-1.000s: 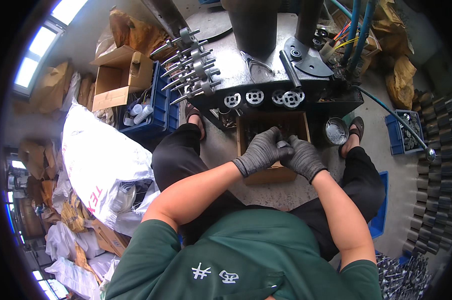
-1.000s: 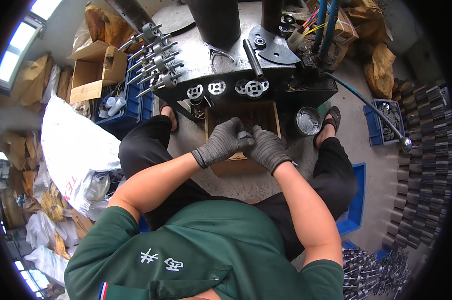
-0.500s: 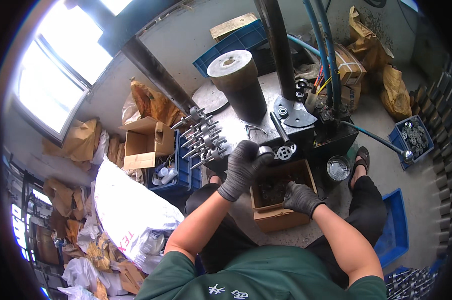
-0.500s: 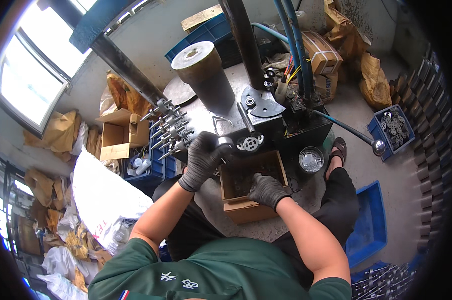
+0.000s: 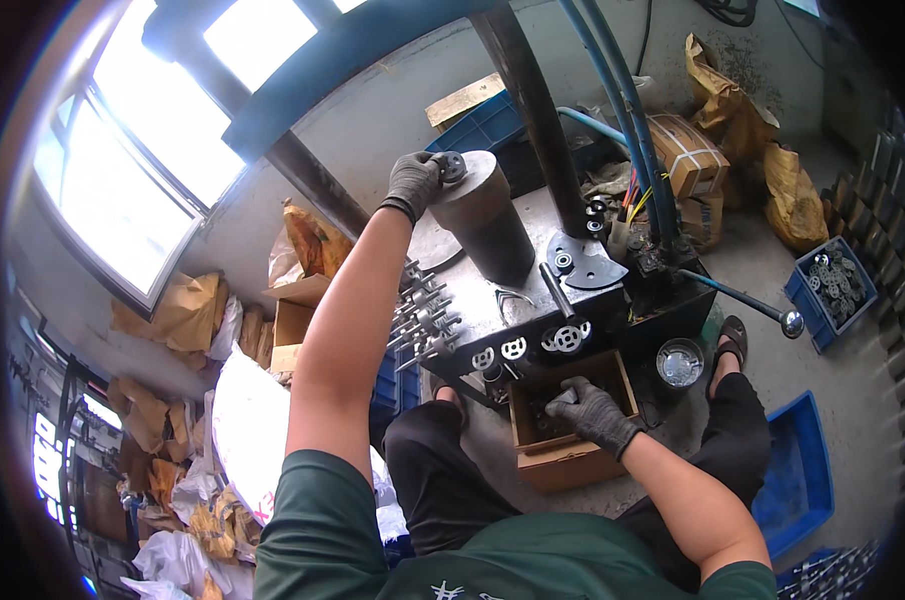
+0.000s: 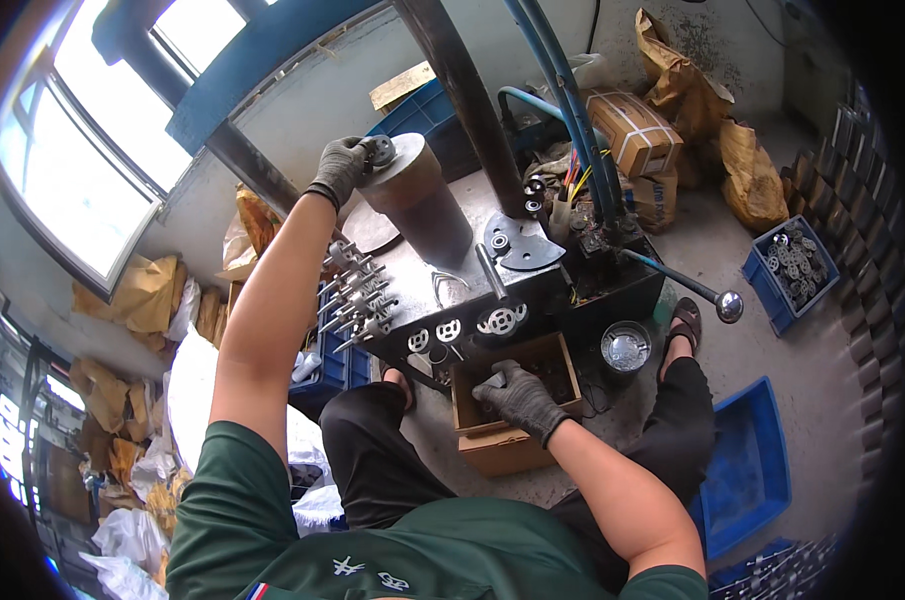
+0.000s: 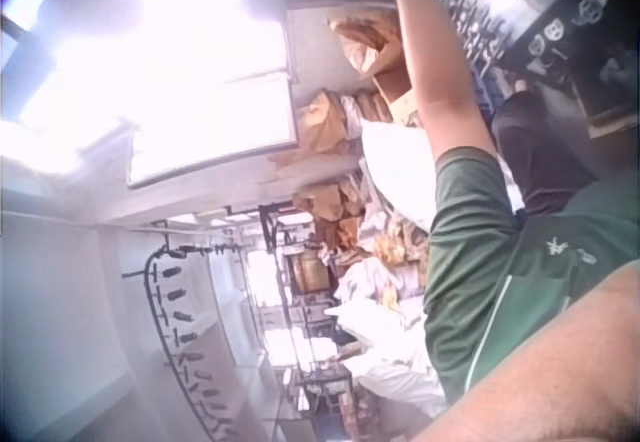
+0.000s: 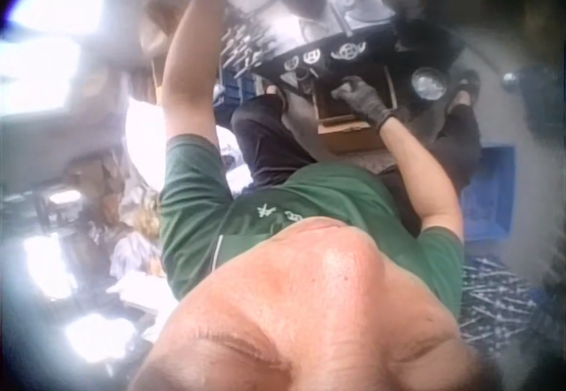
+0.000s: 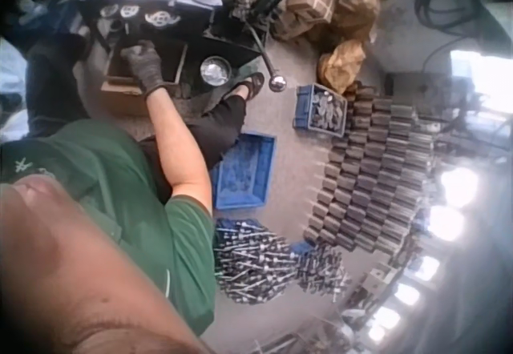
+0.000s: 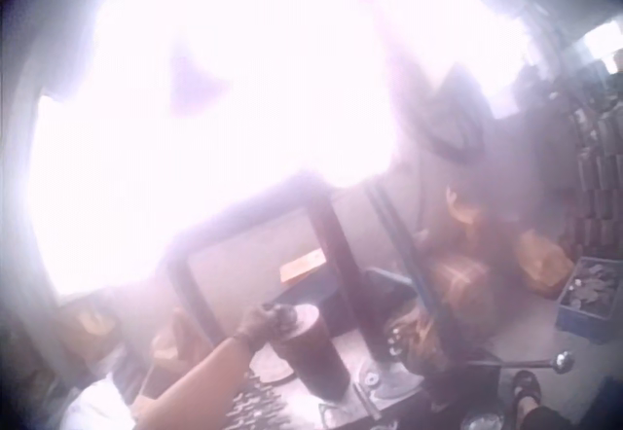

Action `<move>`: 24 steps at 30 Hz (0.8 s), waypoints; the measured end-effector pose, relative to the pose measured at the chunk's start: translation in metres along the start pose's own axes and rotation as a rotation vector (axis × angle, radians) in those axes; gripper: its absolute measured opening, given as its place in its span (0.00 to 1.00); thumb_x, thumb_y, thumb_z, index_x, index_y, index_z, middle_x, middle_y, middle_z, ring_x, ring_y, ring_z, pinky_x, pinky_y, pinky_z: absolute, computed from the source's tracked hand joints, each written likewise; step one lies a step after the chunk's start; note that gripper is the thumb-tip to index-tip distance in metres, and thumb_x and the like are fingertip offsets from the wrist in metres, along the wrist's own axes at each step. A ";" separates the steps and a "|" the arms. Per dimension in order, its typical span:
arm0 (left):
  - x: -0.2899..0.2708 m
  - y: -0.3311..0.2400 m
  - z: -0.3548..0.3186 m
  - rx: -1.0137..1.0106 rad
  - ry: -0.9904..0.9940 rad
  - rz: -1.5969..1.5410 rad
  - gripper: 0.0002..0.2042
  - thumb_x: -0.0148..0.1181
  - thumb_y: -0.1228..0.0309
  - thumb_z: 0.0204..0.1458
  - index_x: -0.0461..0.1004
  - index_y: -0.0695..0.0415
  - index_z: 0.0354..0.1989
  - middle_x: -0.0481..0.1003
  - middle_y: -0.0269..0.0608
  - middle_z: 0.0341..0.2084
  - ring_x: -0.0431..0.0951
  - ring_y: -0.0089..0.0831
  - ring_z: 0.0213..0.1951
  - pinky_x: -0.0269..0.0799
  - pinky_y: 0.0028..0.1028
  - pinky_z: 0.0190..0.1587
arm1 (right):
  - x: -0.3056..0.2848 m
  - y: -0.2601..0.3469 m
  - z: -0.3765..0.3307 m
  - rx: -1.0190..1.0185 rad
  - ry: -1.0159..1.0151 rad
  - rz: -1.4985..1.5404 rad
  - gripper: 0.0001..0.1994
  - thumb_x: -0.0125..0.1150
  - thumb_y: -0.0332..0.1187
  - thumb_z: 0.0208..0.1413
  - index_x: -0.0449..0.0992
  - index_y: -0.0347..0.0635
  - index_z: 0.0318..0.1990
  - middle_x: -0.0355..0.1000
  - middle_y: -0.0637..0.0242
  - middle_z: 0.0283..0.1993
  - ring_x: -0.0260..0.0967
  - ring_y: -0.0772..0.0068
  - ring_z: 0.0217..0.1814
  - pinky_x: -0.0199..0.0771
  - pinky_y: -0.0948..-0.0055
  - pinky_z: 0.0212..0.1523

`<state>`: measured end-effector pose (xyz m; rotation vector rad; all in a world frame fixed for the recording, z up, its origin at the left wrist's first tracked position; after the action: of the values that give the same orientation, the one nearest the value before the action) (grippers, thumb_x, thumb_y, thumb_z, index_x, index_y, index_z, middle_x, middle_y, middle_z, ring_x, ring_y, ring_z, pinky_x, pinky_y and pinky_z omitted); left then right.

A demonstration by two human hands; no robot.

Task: Assemble and press metal parts using a hydraulic press machine.

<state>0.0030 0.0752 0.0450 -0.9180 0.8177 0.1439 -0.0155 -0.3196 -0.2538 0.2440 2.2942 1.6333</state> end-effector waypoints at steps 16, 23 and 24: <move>0.041 -0.038 -0.179 0.352 -0.205 -0.536 0.11 0.61 0.74 0.61 0.76 0.63 0.51 0.80 0.40 0.40 0.78 0.23 0.40 0.74 0.24 0.46 | -0.056 -0.007 -0.003 -0.028 -0.328 1.017 0.26 0.68 0.36 0.58 0.65 0.46 0.62 0.77 0.64 0.39 0.69 0.76 0.18 0.74 0.75 0.17; 0.226 0.023 -0.401 -0.164 0.827 -0.888 0.25 0.65 0.65 0.59 0.67 0.59 0.62 0.73 0.41 0.55 0.74 0.27 0.54 0.73 0.29 0.57 | -0.061 -0.009 -0.003 -0.022 -0.471 1.205 0.36 0.68 0.29 0.58 0.56 0.58 0.70 0.71 0.66 0.45 0.72 0.71 0.27 0.80 0.68 0.28; 0.227 0.019 -0.404 -0.172 0.817 -0.912 0.25 0.65 0.65 0.59 0.67 0.59 0.62 0.73 0.41 0.55 0.74 0.27 0.54 0.73 0.29 0.57 | -0.057 -0.007 -0.002 -0.045 -0.463 1.197 0.36 0.67 0.25 0.57 0.56 0.55 0.70 0.70 0.64 0.48 0.72 0.71 0.29 0.81 0.68 0.30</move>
<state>-0.0761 -0.2666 -0.2580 -1.4585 1.0464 -1.0273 0.0378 -0.3415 -0.2512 2.0211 1.7433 1.7248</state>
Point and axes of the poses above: each hand's wrist, its own z-axis towards the middle knuckle, its own x-axis out of the palm, y = z × x, the point moved 7 cm from there along z, towards the middle knuckle
